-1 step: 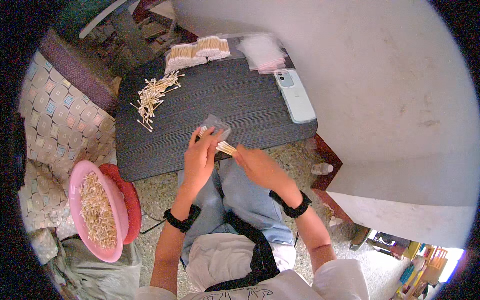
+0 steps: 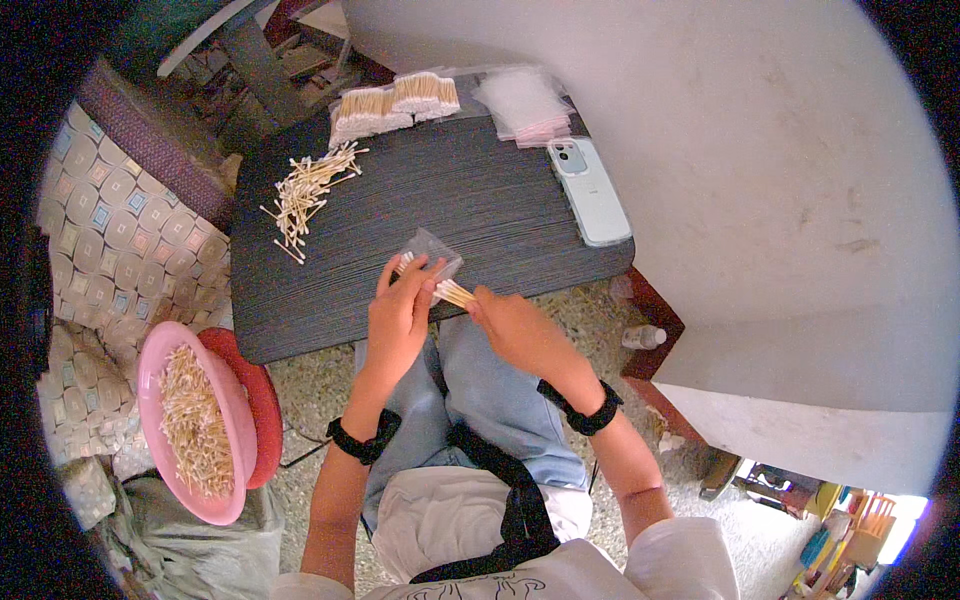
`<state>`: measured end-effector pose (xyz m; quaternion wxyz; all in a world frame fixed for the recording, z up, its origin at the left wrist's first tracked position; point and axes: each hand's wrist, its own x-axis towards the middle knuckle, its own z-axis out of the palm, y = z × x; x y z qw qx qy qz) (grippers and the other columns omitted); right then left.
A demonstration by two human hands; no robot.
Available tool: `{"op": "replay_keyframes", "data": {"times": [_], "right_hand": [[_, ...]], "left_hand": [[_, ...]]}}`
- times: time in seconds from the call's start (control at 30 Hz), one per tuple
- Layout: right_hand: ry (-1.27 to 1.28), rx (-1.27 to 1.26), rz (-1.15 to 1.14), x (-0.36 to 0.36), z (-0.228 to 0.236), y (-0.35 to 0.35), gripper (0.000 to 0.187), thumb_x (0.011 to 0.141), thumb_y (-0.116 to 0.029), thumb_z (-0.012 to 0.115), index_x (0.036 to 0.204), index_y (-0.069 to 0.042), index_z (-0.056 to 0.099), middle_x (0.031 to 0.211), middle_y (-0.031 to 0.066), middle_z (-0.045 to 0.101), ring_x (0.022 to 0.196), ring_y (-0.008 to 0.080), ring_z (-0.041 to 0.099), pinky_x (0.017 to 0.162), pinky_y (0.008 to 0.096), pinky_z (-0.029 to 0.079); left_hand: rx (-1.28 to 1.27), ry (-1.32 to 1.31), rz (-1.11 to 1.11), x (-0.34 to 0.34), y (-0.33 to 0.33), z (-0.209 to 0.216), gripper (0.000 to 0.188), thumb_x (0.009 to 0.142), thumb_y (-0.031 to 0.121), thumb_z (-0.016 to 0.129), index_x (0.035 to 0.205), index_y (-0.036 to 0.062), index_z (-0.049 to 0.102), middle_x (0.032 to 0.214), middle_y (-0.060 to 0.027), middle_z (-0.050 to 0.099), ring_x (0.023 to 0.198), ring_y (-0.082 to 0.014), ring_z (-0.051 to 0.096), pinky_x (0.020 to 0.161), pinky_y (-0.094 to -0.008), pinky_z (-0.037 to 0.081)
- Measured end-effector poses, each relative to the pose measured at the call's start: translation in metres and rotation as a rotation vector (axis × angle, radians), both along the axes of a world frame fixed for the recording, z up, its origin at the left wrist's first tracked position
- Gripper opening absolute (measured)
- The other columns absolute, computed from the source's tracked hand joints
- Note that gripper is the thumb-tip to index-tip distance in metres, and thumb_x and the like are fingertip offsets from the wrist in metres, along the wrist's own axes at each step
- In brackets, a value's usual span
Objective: Organize cotton swabs on a table and put them into a plastic bag.
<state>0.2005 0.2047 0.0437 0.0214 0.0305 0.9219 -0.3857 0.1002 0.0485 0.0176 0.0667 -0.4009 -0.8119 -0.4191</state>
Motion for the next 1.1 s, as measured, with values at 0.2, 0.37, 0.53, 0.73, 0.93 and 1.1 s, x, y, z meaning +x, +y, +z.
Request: {"op": "replay_keyframes", "data": {"times": [0.2, 0.37, 0.53, 0.73, 0.93, 1.1], "right_hand": [[-0.006, 0.212, -0.033, -0.003, 0.002, -0.005, 0.022, 0.096, -0.022, 0.046, 0.092, -0.001, 0.05, 0.066, 0.0227, 0.06, 0.064, 0.0424, 0.061, 0.056, 0.0528, 0.047], [-0.116, 0.244, -0.101, -0.002, 0.009, -0.011, 0.022, 0.096, -0.023, 0.048, 0.091, -0.001, 0.05, 0.068, 0.0261, 0.058, 0.068, 0.0462, 0.057, 0.06, 0.0547, 0.041], [-0.11, 0.097, -0.085, 0.004, 0.014, -0.008, 0.027, 0.098, -0.026, 0.046, 0.093, 0.0, 0.049, 0.071, 0.0257, 0.056, 0.069, 0.0448, 0.056, 0.06, 0.0517, 0.04], [-0.026, -0.166, 0.05, -0.007, 0.025, -0.009, 0.03, 0.1, -0.03, 0.042, 0.094, -0.001, 0.048, 0.073, 0.0221, 0.054, 0.07, 0.0425, 0.053, 0.059, 0.0459, 0.039], [-0.09, -0.112, 0.149, -0.023, 0.013, 0.008, 0.03, 0.1, -0.03, 0.04, 0.094, -0.002, 0.049, 0.075, 0.0224, 0.056, 0.071, 0.0424, 0.055, 0.061, 0.0477, 0.04], [-0.157, -0.014, 0.217, -0.032, 0.011, 0.021, 0.032, 0.1, -0.032, 0.04, 0.092, -0.003, 0.052, 0.074, 0.02, 0.057, 0.068, 0.0401, 0.054, 0.061, 0.0456, 0.04]], "left_hand": [[0.003, -0.026, 0.011, 0.0, -0.001, 0.002, 0.021, 0.093, 0.011, 0.051, 0.108, 0.0015, 0.062, 0.102, -0.0189, 0.066, 0.103, -0.0311, 0.061, 0.105, -0.0462, 0.034], [0.049, -0.11, 0.025, 0.0, -0.001, 0.001, 0.01, 0.093, 0.01, 0.052, 0.096, 0.0022, 0.056, 0.094, -0.0159, 0.069, 0.102, -0.0287, 0.063, 0.105, -0.0459, 0.034], [0.011, -0.031, 0.038, 0.001, 0.0, 0.001, 0.006, 0.093, 0.009, 0.052, 0.096, 0.0034, 0.053, 0.093, -0.0149, 0.069, 0.103, -0.0277, 0.063, 0.105, -0.046, 0.034], [-0.038, -0.013, 0.034, 0.003, -0.001, 0.005, 0.016, 0.087, -0.001, 0.053, 0.101, 0.0036, 0.048, 0.1, -0.0148, 0.068, 0.106, -0.0286, 0.062, 0.106, -0.0461, 0.033], [0.049, -0.055, 0.027, 0.001, -0.002, -0.002, 0.017, 0.086, -0.006, 0.051, 0.1, 0.0032, 0.047, 0.101, -0.0156, 0.067, 0.105, -0.0289, 0.062, 0.105, -0.046, 0.035], [0.065, -0.037, 0.052, 0.0, -0.002, -0.006, 0.009, 0.091, -0.001, 0.048, 0.099, 0.0027, 0.046, 0.096, -0.0148, 0.067, 0.103, -0.0296, 0.063, 0.103, -0.0461, 0.037]]}}
